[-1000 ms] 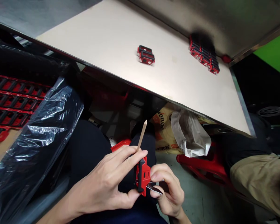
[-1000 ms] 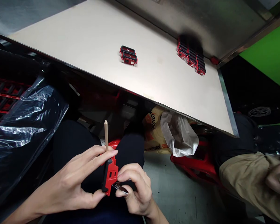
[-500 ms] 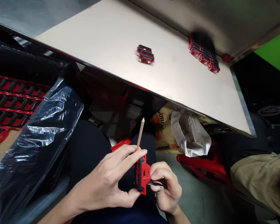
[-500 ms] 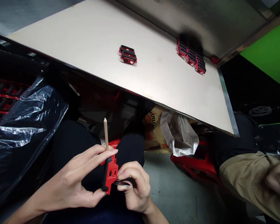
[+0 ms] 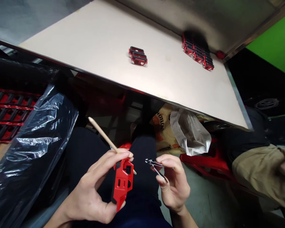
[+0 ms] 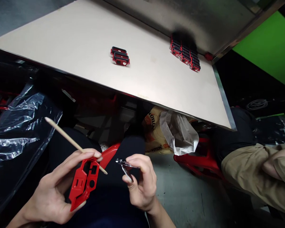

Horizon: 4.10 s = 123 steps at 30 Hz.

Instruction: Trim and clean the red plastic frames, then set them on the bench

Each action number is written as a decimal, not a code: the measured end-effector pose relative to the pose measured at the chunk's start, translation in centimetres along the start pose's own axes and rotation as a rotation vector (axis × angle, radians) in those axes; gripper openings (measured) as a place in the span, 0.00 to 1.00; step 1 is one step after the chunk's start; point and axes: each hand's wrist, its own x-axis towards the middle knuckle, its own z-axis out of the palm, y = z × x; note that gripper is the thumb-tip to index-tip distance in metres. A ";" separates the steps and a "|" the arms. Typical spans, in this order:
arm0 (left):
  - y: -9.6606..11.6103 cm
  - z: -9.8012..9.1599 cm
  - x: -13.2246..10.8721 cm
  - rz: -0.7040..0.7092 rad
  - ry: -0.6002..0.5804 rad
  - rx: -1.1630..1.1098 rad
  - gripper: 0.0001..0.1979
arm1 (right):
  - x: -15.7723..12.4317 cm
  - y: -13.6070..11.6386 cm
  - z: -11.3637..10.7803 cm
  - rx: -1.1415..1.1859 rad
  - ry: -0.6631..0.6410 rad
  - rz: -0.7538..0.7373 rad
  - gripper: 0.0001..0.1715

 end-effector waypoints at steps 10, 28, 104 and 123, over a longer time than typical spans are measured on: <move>0.1 0.1 -0.2 0.135 -0.042 0.151 0.44 | 1.6 -2.5 0.4 -0.088 -0.089 -0.214 0.15; 0.2 0.0 -0.1 0.173 -0.143 0.302 0.41 | 2.4 -1.9 1.0 -0.140 -0.156 -0.341 0.09; 0.1 0.1 0.3 0.177 -0.093 0.315 0.43 | 2.9 -2.1 1.7 -0.221 -0.117 -0.358 0.09; 0.4 0.0 0.1 0.160 -0.045 0.283 0.42 | 2.6 -2.1 0.7 -0.206 0.075 -0.268 0.10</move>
